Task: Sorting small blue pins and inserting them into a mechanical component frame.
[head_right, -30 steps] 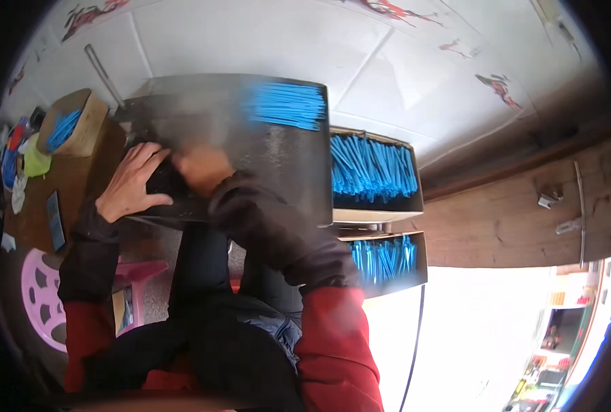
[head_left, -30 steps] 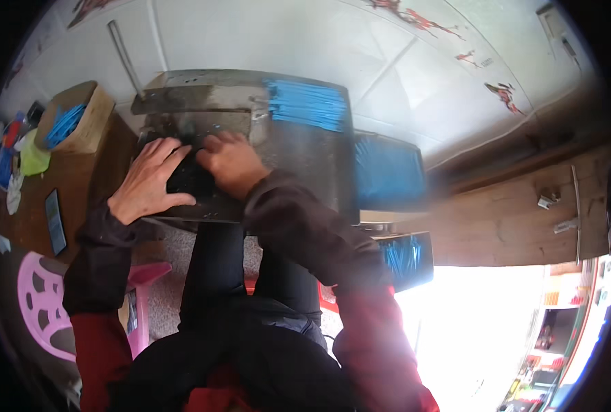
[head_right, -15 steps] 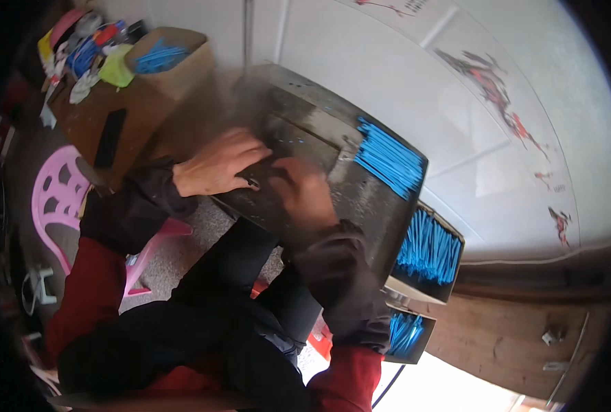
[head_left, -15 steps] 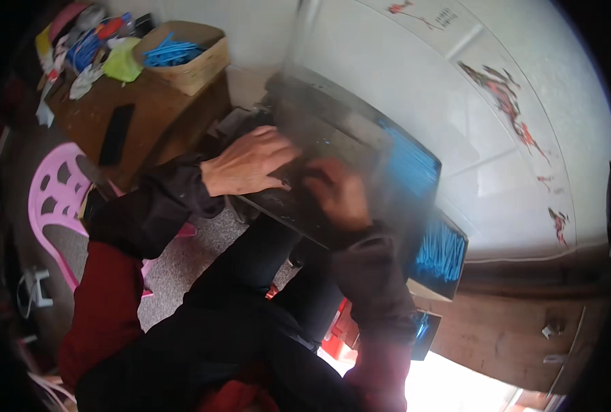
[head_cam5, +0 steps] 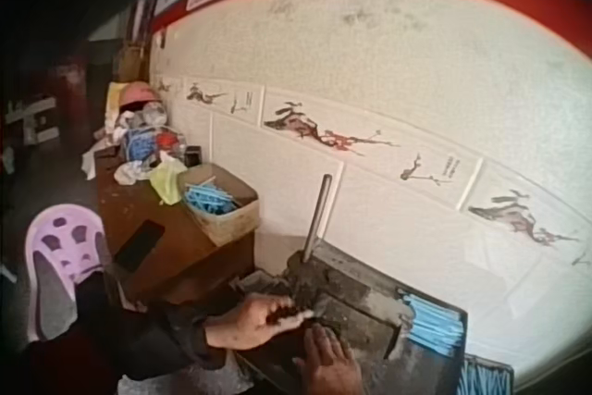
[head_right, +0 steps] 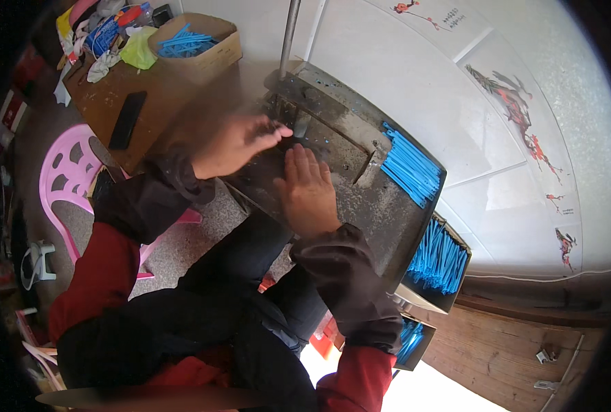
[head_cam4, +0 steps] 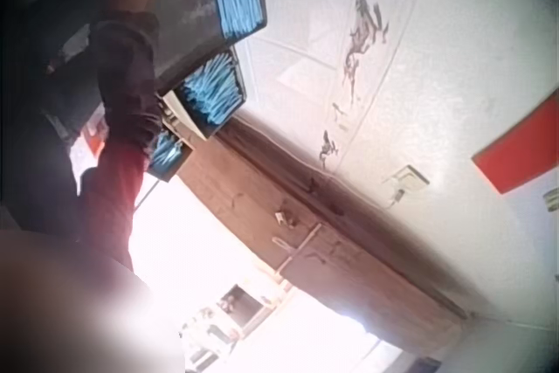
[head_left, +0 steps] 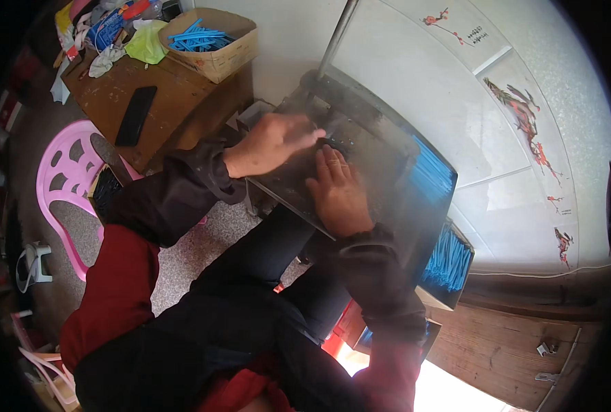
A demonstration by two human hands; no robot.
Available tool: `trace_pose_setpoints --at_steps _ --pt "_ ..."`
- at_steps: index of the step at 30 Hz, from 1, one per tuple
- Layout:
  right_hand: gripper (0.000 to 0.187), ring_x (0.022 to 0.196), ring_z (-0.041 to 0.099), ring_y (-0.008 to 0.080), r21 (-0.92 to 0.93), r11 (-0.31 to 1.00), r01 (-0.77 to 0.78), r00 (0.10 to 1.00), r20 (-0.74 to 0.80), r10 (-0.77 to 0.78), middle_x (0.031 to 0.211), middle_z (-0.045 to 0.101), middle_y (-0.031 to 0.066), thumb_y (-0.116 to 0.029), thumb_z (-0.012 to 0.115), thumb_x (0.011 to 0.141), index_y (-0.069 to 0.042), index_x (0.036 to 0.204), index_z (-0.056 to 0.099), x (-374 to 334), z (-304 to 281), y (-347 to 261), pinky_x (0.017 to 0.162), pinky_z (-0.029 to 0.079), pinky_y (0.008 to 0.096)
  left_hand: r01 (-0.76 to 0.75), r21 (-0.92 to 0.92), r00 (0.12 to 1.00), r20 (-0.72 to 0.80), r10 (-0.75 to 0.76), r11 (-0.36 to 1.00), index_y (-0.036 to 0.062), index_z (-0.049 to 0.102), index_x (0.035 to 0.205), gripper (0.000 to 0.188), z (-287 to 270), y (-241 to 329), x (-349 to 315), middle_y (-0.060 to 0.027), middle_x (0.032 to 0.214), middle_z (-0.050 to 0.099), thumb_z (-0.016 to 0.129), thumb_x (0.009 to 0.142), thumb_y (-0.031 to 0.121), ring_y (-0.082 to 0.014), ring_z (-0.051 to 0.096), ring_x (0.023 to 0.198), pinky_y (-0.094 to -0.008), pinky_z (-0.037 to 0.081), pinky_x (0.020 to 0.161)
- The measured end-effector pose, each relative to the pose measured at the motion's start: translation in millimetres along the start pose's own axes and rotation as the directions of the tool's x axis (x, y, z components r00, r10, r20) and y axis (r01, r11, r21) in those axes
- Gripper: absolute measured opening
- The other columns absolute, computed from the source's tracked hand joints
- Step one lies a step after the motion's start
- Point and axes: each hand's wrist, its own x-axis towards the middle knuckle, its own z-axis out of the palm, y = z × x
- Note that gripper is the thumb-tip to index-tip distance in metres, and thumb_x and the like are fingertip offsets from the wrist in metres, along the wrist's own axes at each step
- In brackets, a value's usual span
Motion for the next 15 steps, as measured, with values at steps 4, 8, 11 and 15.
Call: trace_pose_setpoints --at_steps 4,8,11,15 --pt "0.051 0.120 0.046 0.0367 -0.048 0.998 0.032 0.999 -0.016 -0.033 0.129 0.048 0.0220 -0.022 0.059 0.086 0.006 0.126 0.046 3 0 -4 0.098 0.037 0.0461 0.105 -0.501 0.964 -0.161 -0.212 0.859 0.0010 0.063 0.099 0.016 -15 10 11 -0.0019 0.081 0.065 0.055 0.093 0.013 -0.0130 0.062 0.077 -0.0288 0.047 0.071" --pt "0.055 0.119 0.046 0.0381 0.032 0.998 0.052 0.997 -0.050 -0.051 0.129 0.048 0.0232 -0.020 0.061 0.083 0.007 0.128 0.044 6 -21 -10 0.099 0.036 0.0470 0.066 -0.697 0.890 -0.283 -0.357 0.714 0.0027 0.061 0.101 0.016 -33 16 6 0.0024 0.068 0.050 0.058 0.091 0.015 -0.0098 0.054 0.065 -0.0263 0.043 0.062" --pt "0.068 0.111 0.052 0.0363 -0.069 0.986 -0.151 0.988 0.024 0.153 0.123 0.048 0.0220 -0.013 0.057 0.073 0.006 0.134 0.035 -8 -50 7 0.075 0.050 0.0493 0.162 -0.237 0.985 -0.019 -0.171 0.958 0.0021 0.056 0.115 0.043 -52 50 11 -0.0044 0.074 0.056 0.070 0.080 0.023 -0.0179 0.058 0.062 -0.0309 0.046 0.061" --pt "0.063 0.093 0.061 0.0425 -0.131 0.950 -0.283 0.946 0.121 0.299 0.114 0.051 0.0253 -0.013 0.060 0.072 0.006 0.129 0.040 -13 -28 37 0.071 0.051 0.0478 0.096 0.477 0.858 0.406 -0.316 0.873 -0.0033 0.050 0.119 0.068 -31 63 10 -0.0249 0.079 0.062 0.078 0.068 0.030 -0.0405 0.063 0.077 -0.0445 0.049 0.066"
